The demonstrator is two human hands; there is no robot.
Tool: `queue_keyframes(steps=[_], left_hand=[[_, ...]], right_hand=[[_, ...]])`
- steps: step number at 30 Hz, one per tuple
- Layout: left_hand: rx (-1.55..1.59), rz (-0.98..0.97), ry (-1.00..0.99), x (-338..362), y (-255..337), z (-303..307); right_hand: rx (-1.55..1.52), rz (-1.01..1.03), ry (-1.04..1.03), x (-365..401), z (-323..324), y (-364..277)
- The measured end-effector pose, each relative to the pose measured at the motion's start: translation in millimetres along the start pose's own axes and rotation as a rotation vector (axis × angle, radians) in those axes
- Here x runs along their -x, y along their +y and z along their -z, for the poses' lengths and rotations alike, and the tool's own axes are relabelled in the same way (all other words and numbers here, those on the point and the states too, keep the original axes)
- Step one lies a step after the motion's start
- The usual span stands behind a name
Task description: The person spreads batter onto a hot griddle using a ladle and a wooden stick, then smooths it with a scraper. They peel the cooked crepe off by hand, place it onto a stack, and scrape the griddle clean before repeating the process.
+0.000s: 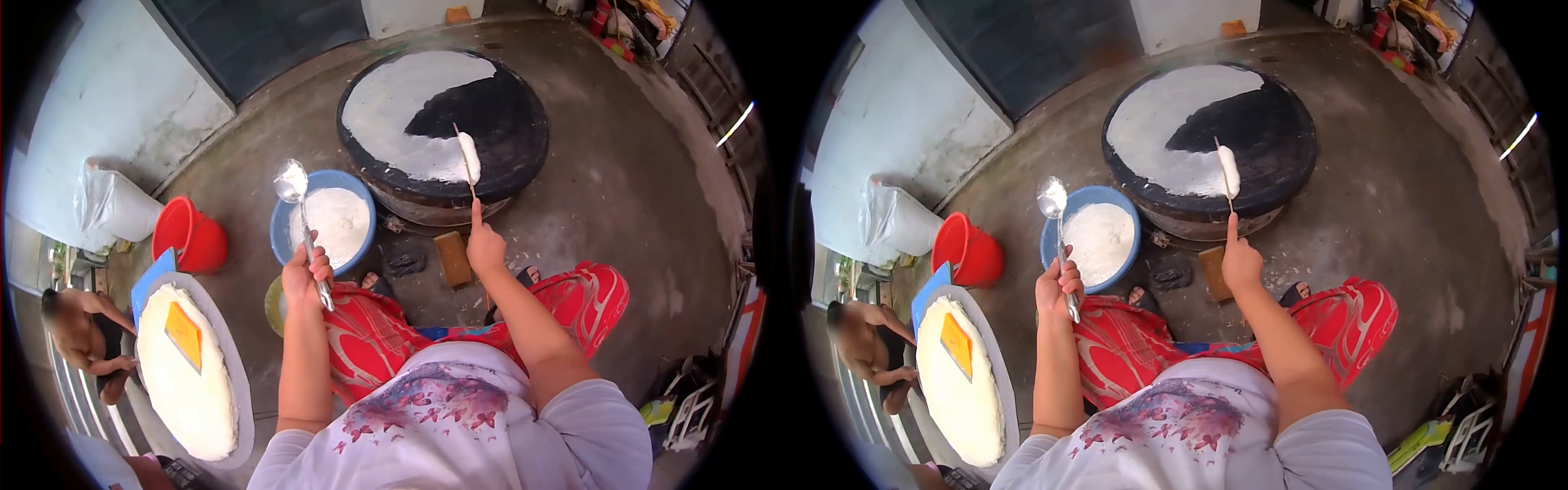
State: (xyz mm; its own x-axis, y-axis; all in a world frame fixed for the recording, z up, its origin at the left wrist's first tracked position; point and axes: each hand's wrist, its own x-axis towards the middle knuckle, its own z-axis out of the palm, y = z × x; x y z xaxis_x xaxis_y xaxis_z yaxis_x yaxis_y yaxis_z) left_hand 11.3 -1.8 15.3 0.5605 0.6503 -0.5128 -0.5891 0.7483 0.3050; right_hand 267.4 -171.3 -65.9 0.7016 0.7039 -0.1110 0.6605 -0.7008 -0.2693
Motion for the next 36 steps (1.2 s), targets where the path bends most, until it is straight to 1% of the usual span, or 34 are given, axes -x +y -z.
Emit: queue_keyframes(steps=[4,6,7,8,10,11,13,14,15,16,17,18,20,21,22,24,25,27,28,30,31,32,33,34,35,36], left_hand=[[-0.014,-0.027,0.007,-2,-4,-1],[0.023,0.007,-0.008,-4,-4,-3],[0.014,0.007,-0.009,-5,-3,-5],[0.009,0.008,-0.017,-5,-5,-5],[0.008,0.016,-0.022,-6,-8,-3],[-0.001,0.002,-0.031,-7,-9,-3],[-0.021,-0.031,-0.015,-10,-10,-4],[-0.023,-0.030,-0.017,-10,-11,-6],[-0.011,-0.030,-0.004,-10,-12,-7],[-0.003,-0.030,0.007,-10,-12,-10],[0.001,-0.021,0.010,-11,-12,-10],[-0.004,-0.019,0.013,-11,-13,-10],[0.002,-0.019,0.035,-13,-15,-14],[-0.019,-0.033,0.056,-12,-17,-17],[-0.019,-0.030,0.060,-14,-18,-16],[-0.004,-0.025,0.039,-17,-19,-15],[-0.003,-0.020,0.062,-18,-20,-17],[0.001,-0.020,0.077,-20,-24,-23],[0.008,-0.027,0.096,-21,-25,-26],[0.001,-0.034,0.103,-23,-26,-26],[-0.003,-0.036,0.105,-23,-28,-30],[-0.007,-0.037,0.106,-23,-31,-31],[-0.003,-0.039,0.112,-25,-33,-33],[-0.012,-0.049,0.118,-26,-34,-34],[-0.023,-0.057,0.123,-27,-35,-35],[-0.024,-0.054,0.127,-28,-37,-35]], right_hand=[[0.034,-0.010,0.020,9,0,2],[0.096,0.180,-0.054,9,-8,3],[0.110,0.150,-0.089,5,-4,13],[0.033,0.093,0.041,0,-10,31],[-0.019,-0.061,-0.019,-11,10,50],[-0.015,-0.065,-0.019,-17,13,55],[-0.604,-0.339,0.038,-28,12,62],[-0.605,-0.340,0.039,-32,2,65],[-0.750,-0.266,0.067,-33,-14,67],[-0.897,-0.190,0.098,-25,-4,52],[-0.572,-0.082,0.153,-2,7,43],[-0.335,0.140,0.151,10,8,48],[-0.014,0.219,0.325,2,-12,87],[-0.125,0.181,0.416,-7,-14,112],[-0.124,0.179,0.412,-18,-3,124],[0.035,0.060,0.426,-38,18,142],[0.036,0.052,0.427,-45,20,143],[-0.377,-0.055,0.456,-59,18,130],[-0.455,-0.118,0.361,-49,31,114],[-0.241,0.266,0.341,-28,23,117],[-0.123,0.336,0.337,-22,23,130],[-0.124,0.338,0.333,-28,25,149],[-0.090,0.282,0.388,-38,28,171],[-0.056,0.224,0.441,-48,34,181],[-0.057,0.222,0.435,-63,38,185],[-0.006,0.161,0.429,-81,49,184]])
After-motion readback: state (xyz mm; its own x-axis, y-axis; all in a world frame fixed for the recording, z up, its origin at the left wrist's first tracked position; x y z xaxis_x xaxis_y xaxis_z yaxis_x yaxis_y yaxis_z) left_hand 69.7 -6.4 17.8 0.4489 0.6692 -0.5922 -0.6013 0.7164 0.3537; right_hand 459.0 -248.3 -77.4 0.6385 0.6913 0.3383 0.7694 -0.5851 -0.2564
